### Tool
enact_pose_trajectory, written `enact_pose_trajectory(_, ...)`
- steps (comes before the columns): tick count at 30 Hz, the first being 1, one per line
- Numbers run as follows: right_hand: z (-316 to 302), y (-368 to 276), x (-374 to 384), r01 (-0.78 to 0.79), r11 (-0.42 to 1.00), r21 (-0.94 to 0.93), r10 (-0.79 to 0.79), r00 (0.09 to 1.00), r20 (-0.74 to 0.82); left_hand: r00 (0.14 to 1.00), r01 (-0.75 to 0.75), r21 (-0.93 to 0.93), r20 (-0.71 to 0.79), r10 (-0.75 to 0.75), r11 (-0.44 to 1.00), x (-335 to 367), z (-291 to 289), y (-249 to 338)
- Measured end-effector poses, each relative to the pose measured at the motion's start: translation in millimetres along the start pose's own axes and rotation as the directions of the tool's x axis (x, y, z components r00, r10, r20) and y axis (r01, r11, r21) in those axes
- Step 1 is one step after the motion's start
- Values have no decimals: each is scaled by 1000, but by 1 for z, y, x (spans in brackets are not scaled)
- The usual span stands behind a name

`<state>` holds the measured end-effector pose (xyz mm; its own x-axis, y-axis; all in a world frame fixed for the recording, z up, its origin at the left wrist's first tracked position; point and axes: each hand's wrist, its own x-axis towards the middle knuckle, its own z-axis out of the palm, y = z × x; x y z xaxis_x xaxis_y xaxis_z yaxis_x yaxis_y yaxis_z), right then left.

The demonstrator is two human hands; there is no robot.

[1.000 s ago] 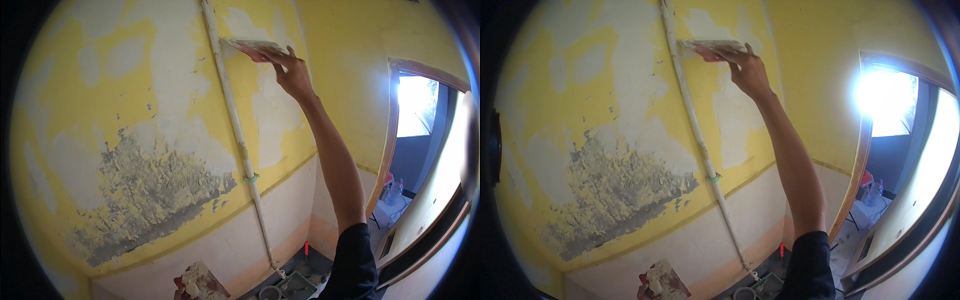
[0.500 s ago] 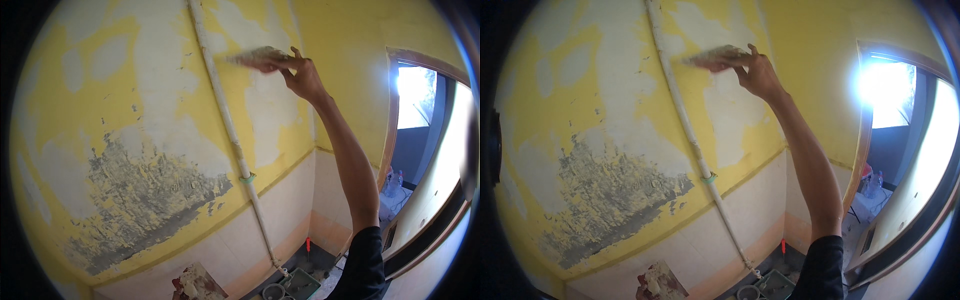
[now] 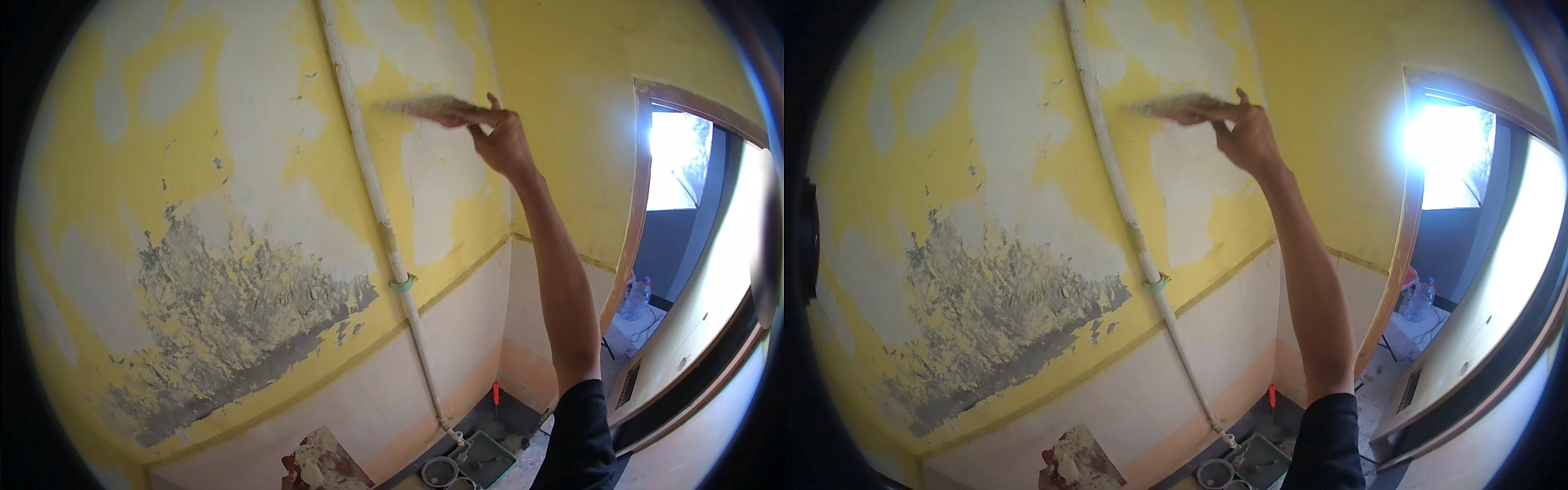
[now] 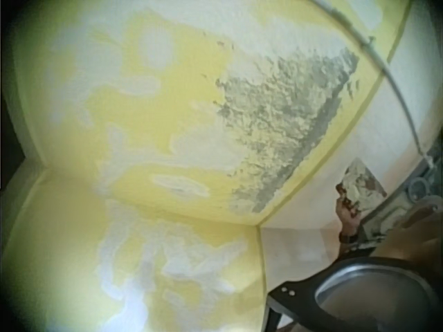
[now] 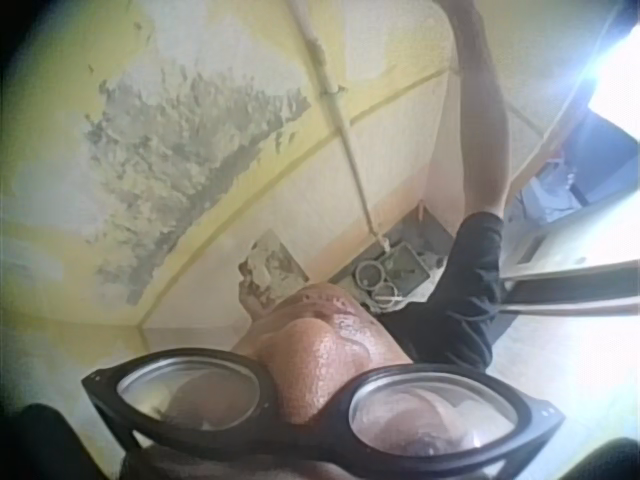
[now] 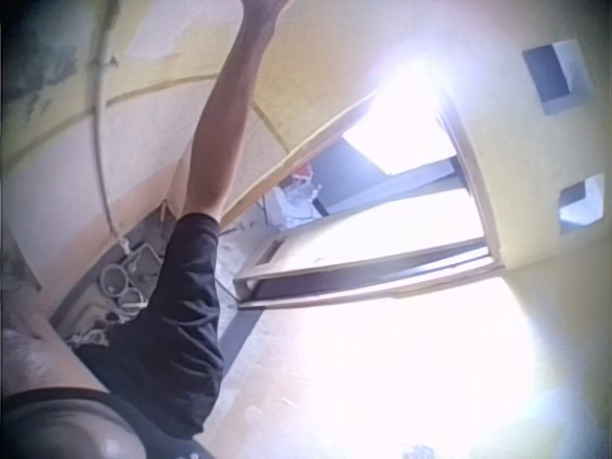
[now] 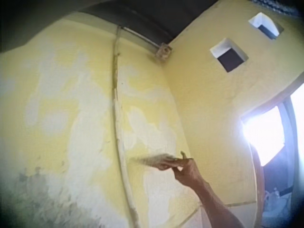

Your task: The person uses two putty knives to transfer and apply plaster to the upper section of a wall and around a vertical pipe.

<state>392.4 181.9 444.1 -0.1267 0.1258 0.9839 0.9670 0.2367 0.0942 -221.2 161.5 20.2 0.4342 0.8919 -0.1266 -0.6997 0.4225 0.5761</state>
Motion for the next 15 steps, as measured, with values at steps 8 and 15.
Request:
enact_pose_trajectory(8,25,-20,80,-121,992,-47,112,981,-159,981,-91,183,-154,120,979,5,35,0)
enact_pose_trajectory(15,-1,19,-4,71,993,-90,-66,996,51,943,-152,258,-252,218,954,-13,104,-2)
